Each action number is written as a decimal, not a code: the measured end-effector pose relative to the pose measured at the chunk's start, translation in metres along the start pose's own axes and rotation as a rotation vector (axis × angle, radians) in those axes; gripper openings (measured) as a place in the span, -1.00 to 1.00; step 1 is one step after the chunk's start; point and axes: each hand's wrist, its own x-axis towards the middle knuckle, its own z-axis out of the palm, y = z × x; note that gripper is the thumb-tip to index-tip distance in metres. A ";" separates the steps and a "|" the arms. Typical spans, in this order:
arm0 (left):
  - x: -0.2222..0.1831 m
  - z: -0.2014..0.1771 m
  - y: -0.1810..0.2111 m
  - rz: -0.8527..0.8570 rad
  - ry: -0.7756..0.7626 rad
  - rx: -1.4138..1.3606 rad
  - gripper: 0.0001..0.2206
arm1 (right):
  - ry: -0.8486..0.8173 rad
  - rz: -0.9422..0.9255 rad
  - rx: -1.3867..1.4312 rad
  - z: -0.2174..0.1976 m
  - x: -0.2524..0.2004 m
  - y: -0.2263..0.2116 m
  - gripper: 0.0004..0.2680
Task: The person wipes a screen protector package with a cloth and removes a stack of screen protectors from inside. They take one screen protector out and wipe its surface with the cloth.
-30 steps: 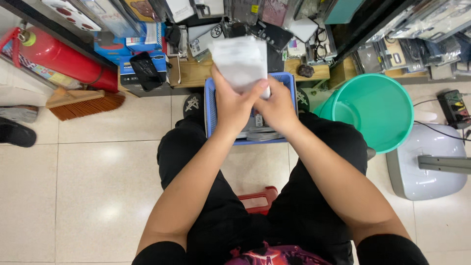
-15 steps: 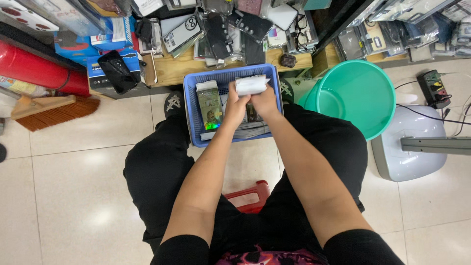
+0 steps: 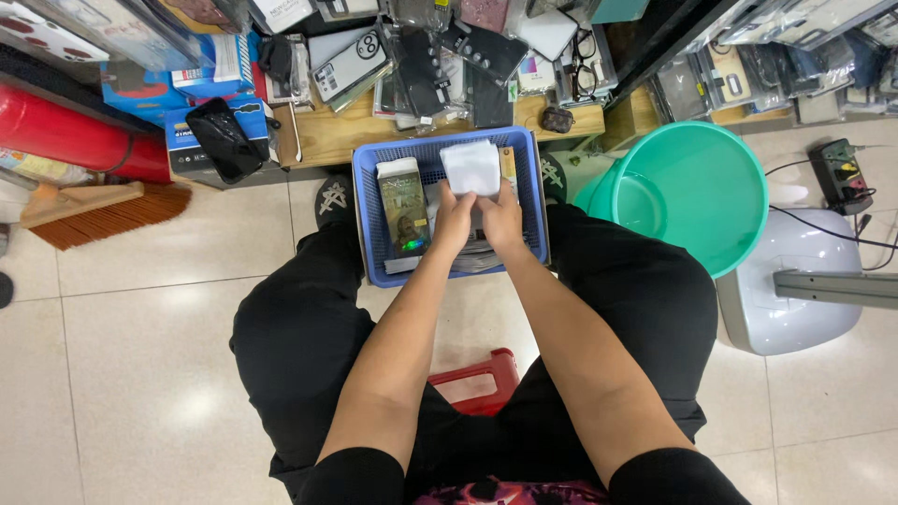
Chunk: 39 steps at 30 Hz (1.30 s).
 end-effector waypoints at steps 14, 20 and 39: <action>-0.012 0.005 0.003 -0.104 0.045 0.416 -0.38 | 0.186 0.022 -0.230 0.022 0.059 0.085 -0.64; -0.003 0.004 -0.012 -0.098 0.031 0.538 -0.41 | 0.259 -0.060 -0.398 0.021 0.044 0.071 -0.58; -0.022 0.006 0.018 -0.202 0.051 0.431 -0.49 | 0.340 -0.009 -0.461 0.025 0.033 0.052 -0.37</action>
